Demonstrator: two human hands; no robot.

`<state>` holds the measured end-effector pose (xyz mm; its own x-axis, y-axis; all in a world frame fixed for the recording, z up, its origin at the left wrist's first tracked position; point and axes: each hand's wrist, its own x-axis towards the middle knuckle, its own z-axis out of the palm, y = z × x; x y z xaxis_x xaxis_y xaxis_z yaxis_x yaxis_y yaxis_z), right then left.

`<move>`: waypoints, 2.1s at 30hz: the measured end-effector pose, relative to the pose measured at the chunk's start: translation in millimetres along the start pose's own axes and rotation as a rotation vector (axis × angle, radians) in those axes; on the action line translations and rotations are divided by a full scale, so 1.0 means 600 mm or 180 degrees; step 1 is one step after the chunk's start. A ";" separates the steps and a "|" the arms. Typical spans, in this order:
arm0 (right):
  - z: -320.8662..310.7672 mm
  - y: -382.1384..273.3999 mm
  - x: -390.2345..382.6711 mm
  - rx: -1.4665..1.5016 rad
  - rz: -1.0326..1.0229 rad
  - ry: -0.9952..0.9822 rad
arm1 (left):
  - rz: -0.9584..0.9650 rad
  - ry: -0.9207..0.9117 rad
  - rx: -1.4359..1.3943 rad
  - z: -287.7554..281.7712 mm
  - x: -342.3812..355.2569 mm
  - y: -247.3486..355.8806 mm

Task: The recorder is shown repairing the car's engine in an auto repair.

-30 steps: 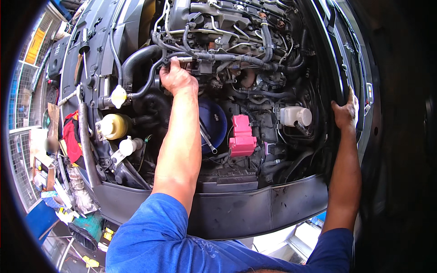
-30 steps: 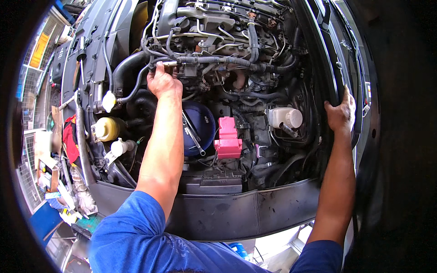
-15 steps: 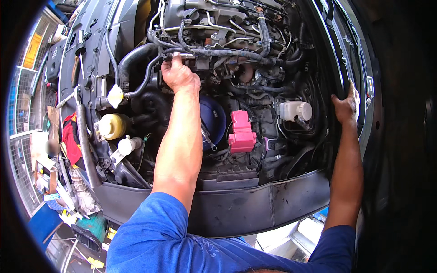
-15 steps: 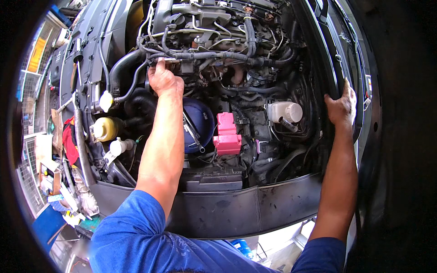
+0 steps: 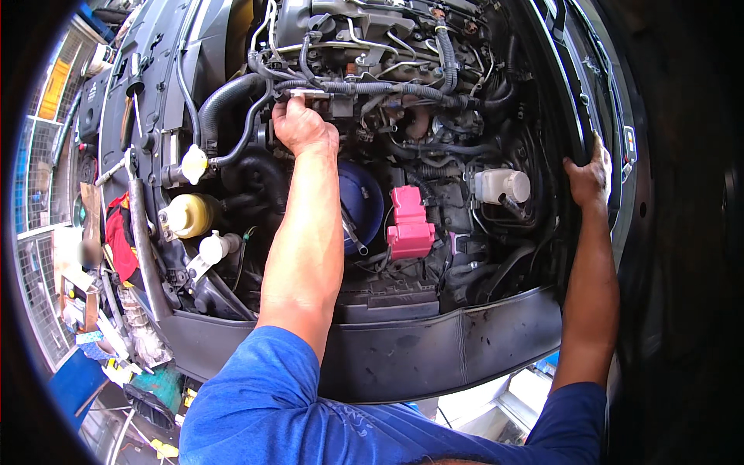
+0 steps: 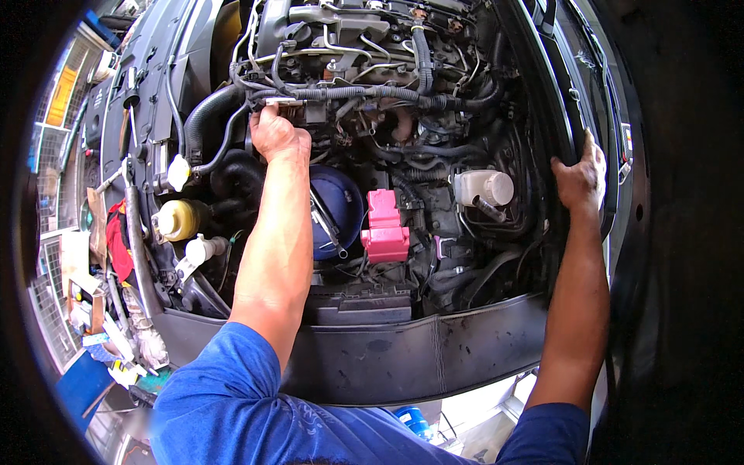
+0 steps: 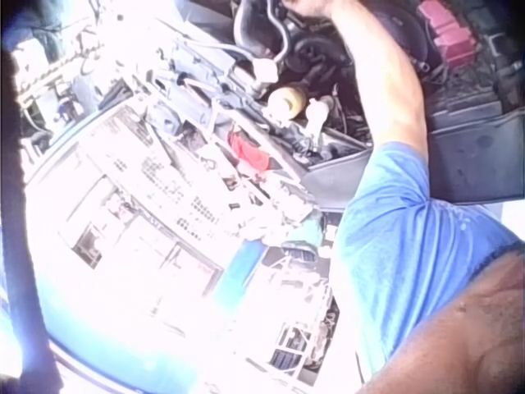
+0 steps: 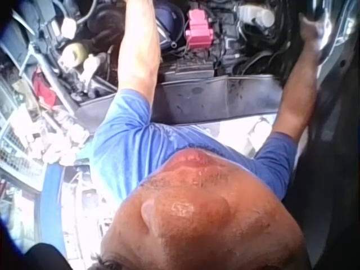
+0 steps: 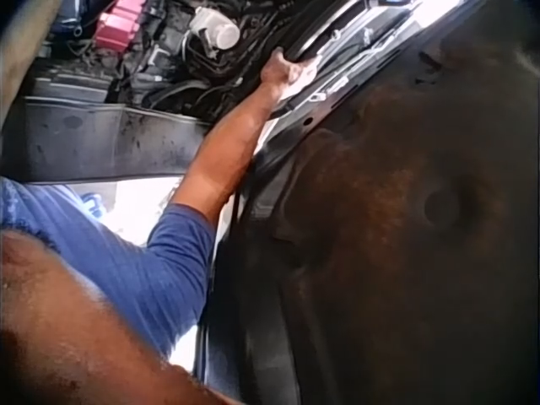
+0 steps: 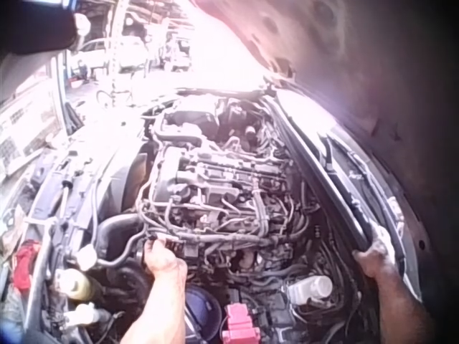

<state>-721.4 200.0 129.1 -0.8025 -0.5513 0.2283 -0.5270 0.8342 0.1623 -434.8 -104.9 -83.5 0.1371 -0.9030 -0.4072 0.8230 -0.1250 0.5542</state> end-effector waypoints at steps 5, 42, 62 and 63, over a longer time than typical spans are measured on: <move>0.001 0.006 0.002 -0.0051 0.0016 0.0009 | -0.0060 -0.0099 -0.0027 -0.003 0.005 -0.003; -0.006 -0.003 0.000 -0.0072 0.0062 -0.0032 | -0.0195 -0.0072 -0.0112 -0.002 0.004 -0.002; -0.005 -0.011 -0.003 0.0014 0.0069 -0.0016 | 0.0057 -0.0060 0.0149 -0.011 0.018 -0.011; -0.007 -0.011 -0.004 0.0017 0.0041 -0.0012 | 0.0044 -0.0056 0.0162 -0.014 0.018 -0.008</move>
<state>-714.7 195.6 131.2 -0.8103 -0.5404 0.2267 -0.5180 0.8414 0.1544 -432.5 -110.4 -96.6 0.1381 -0.9118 -0.3866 0.7920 -0.1327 0.5960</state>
